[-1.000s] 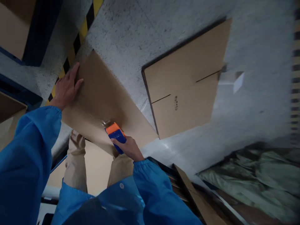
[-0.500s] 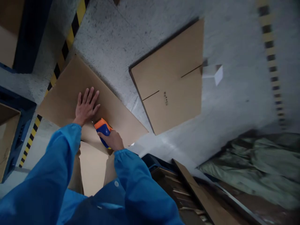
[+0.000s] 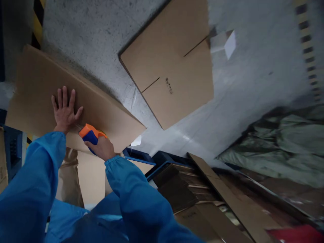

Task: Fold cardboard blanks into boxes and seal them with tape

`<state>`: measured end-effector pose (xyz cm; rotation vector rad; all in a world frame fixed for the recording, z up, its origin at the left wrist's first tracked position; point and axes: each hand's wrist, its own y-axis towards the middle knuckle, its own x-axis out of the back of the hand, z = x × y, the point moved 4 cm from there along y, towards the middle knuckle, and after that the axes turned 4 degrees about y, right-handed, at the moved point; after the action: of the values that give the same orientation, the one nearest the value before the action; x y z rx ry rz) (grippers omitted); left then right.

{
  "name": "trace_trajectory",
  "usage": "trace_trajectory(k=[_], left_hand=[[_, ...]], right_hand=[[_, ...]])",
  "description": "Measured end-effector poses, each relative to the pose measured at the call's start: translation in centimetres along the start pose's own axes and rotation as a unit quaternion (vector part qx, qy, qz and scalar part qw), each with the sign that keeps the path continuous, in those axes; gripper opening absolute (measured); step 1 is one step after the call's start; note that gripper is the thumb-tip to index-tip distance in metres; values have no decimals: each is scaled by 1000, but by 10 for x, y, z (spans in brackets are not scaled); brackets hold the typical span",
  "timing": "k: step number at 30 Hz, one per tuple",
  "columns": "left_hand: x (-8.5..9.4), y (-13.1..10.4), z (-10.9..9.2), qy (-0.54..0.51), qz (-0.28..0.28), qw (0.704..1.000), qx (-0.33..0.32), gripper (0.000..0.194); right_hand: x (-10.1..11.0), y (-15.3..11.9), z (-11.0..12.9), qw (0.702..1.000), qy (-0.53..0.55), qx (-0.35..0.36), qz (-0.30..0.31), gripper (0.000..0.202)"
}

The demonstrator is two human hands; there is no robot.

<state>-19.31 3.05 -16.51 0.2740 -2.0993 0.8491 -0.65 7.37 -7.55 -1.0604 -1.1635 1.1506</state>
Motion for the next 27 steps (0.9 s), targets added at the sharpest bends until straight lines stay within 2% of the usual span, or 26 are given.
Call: trace_trajectory(k=[3,7,10,13,17,19,22,24,27], left_hand=[[4,4,-6,30,5,1000,1,84],[3,7,-15,97,-19,995,-28,85],[0,9,-18,121,-28,992,-37,89],[0,11,-21,117,-33,992,-32,93],[2,15,-27,121,-40,992,-27,102],[2,16,-29,135,-49,989,-25,106],[1,17,-31,156,-61,985,-27,100],[0,19,-30,169,-65,983,-32,100],[1,21,-32,184,-80,979,-46,109]], right_hand=[[10,-7,-38,1000,2,-1,13,56],[27,-22,-118,999,-1,-32,24,47],[38,-35,-181,997,-15,-75,21,48],[43,-47,-230,994,-21,-102,17,50],[48,-59,-281,994,-30,-101,12,56],[52,-64,-306,991,-47,-119,28,50],[62,-66,-339,986,-73,-142,36,43],[69,-59,-352,984,-86,-154,32,44],[73,-38,-356,986,-84,-143,14,51]])
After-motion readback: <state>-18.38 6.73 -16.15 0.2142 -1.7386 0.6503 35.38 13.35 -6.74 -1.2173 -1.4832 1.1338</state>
